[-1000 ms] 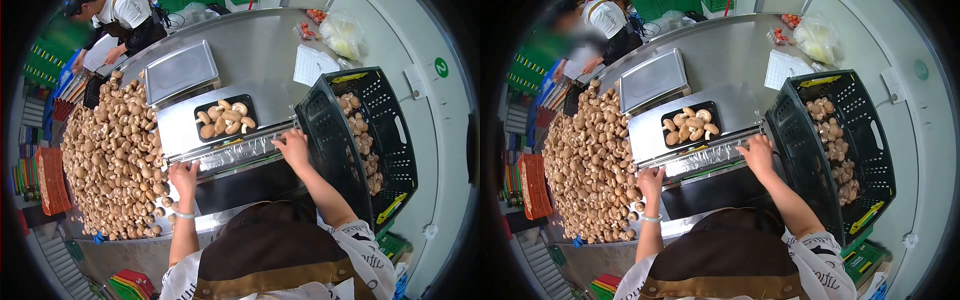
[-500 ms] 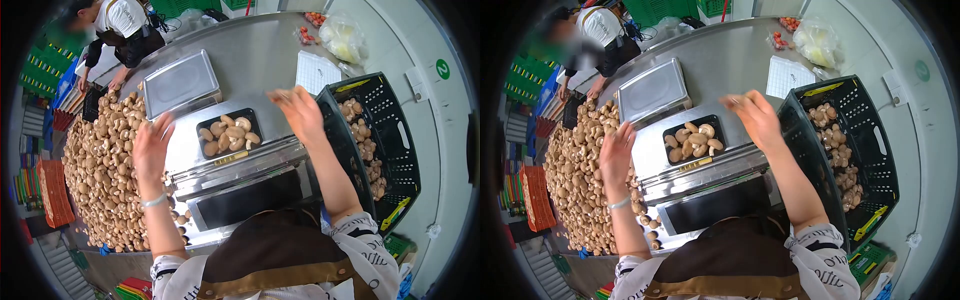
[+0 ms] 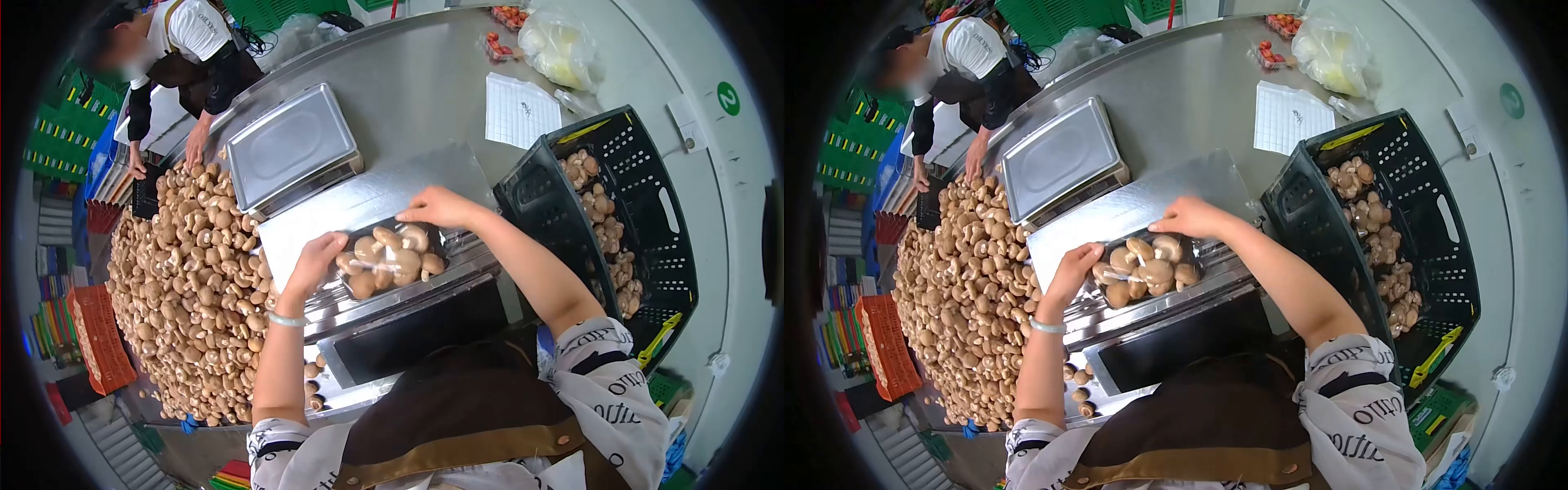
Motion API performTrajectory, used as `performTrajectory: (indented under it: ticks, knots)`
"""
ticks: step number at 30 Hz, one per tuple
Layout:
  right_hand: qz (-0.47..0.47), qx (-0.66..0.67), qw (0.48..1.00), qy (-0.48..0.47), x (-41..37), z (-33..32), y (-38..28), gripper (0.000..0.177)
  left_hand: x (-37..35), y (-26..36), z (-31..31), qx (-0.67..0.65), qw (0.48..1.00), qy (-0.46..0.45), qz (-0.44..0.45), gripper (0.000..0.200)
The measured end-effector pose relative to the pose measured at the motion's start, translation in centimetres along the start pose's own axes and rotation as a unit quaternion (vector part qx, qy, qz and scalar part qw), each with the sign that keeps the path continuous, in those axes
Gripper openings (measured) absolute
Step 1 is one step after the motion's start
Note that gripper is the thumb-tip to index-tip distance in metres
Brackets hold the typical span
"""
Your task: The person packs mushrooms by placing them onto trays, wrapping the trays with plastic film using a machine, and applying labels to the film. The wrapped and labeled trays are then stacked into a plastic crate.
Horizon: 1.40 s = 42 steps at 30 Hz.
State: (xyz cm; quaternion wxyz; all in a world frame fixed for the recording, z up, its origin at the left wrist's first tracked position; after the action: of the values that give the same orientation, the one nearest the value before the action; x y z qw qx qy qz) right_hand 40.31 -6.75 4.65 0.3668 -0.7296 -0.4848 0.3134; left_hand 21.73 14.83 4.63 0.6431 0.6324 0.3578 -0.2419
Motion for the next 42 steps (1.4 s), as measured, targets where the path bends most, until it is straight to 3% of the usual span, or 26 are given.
performTrajectory:
  ticks: [2, 3, 6, 10, 11, 14, 18, 20, 22, 23, 26, 27, 30, 31, 33, 36, 38, 40, 42]
  knots:
    - [-0.031, -0.003, 0.999, 0.045, -2.1, 1.5, -0.1, 0.045, -1.2, -1.6, 0.8, 0.079, 0.988, 0.086, 0.097, 0.035]
    - [-0.188, -0.051, 0.972, 0.129, -2.5, 2.3, -0.3, 0.042, -1.2, -2.4, 1.1, 0.085, 0.980, 0.108, 0.142, 0.034]
    - [-0.076, 0.041, 0.981, 0.175, -4.6, 3.4, -1.2, 0.039, -3.4, -2.4, 2.3, 0.141, 0.952, 0.181, 0.204, 0.031]
    - [-0.082, 0.059, 0.968, 0.231, -6.9, 0.7, -7.6, 0.038, -10.4, 0.8, 4.2, 0.099, 0.938, 0.226, 0.242, 0.028]
    - [-0.060, 0.086, 0.972, 0.209, -7.9, 0.1, -9.4, 0.033, -12.3, 1.1, 4.6, 0.039, 0.951, 0.206, 0.227, 0.027]
    - [-0.056, 0.099, 0.978, 0.175, -11.1, -0.5, -13.2, 0.032, -17.8, 1.5, 5.7, 0.090, 0.953, 0.187, 0.220, 0.032]
    - [0.005, 0.150, 0.982, 0.118, -15.4, 2.6, -12.5, 0.046, -19.3, -2.9, 8.8, -0.043, 0.993, 0.107, 0.017, 0.033]
    - [0.037, 0.092, 0.987, 0.129, -16.9, 6.1, -9.3, 0.050, -15.4, -8.5, 9.5, -0.020, 0.993, 0.108, 0.030, 0.035]
    - [0.109, 0.005, 0.990, 0.095, -18.1, 8.3, -7.5, 0.051, -11.7, -12.6, 10.2, 0.098, 0.978, 0.167, 0.077, 0.038]
    - [0.102, -0.030, 0.987, 0.123, -18.5, 10.0, -5.5, 0.051, -11.0, -13.0, 11.0, 0.097, 0.981, 0.162, 0.050, 0.038]
    - [0.172, 0.015, 0.969, 0.179, -19.2, 13.0, -0.8, 0.051, -9.0, -14.0, 12.1, 0.204, 0.937, 0.256, 0.122, 0.038]
    - [0.151, 0.011, 0.963, 0.225, -19.5, 13.6, 0.2, 0.049, -8.8, -14.1, 12.2, 0.217, 0.931, 0.278, 0.099, 0.036]
    - [0.168, 0.064, 0.943, 0.279, -21.2, 15.1, 1.4, 0.043, -9.8, -16.1, 12.8, 0.143, 0.918, 0.344, 0.135, 0.024]
    - [0.204, 0.143, 0.928, 0.276, -21.8, 15.5, 1.7, 0.034, -10.2, -16.9, 12.9, 0.105, 0.924, 0.342, 0.132, 0.019]
    - [0.178, 0.143, 0.922, 0.313, -22.2, 16.1, 1.4, 0.031, -10.9, -18.7, 13.5, 0.030, 0.934, 0.335, 0.124, 0.012]
    - [0.120, 0.182, 0.897, 0.385, -23.6, 16.3, 1.0, 0.023, -9.4, -21.8, 13.0, -0.052, 0.922, 0.334, 0.187, 0.016]
    - [0.073, 0.219, 0.869, 0.437, -24.9, 15.5, 0.3, 0.017, -10.0, -21.4, 12.2, -0.048, 0.911, 0.356, 0.201, 0.017]
    - [0.114, 0.236, 0.848, 0.460, -28.5, 12.7, -2.8, 0.012, -11.1, -20.5, 11.6, -0.082, 0.928, 0.313, 0.185, 0.018]
    - [0.124, 0.191, 0.850, 0.475, -32.0, 11.7, -4.3, 0.010, -12.0, -18.6, 12.5, -0.002, 0.930, 0.318, 0.184, 0.020]
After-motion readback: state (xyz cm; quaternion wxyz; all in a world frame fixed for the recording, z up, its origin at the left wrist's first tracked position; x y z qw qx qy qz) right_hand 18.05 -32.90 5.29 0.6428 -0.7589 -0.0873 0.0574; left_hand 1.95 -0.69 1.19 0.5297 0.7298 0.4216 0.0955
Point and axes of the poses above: each hand's wrist, its own x-axis towards the middle knuckle, its own z-axis out of the palm, y = z × x, the point moved 2 cm from there along x, towards the middle knuckle, and after that the axes turned 15 degrees about -z, right-handed, at the moved point
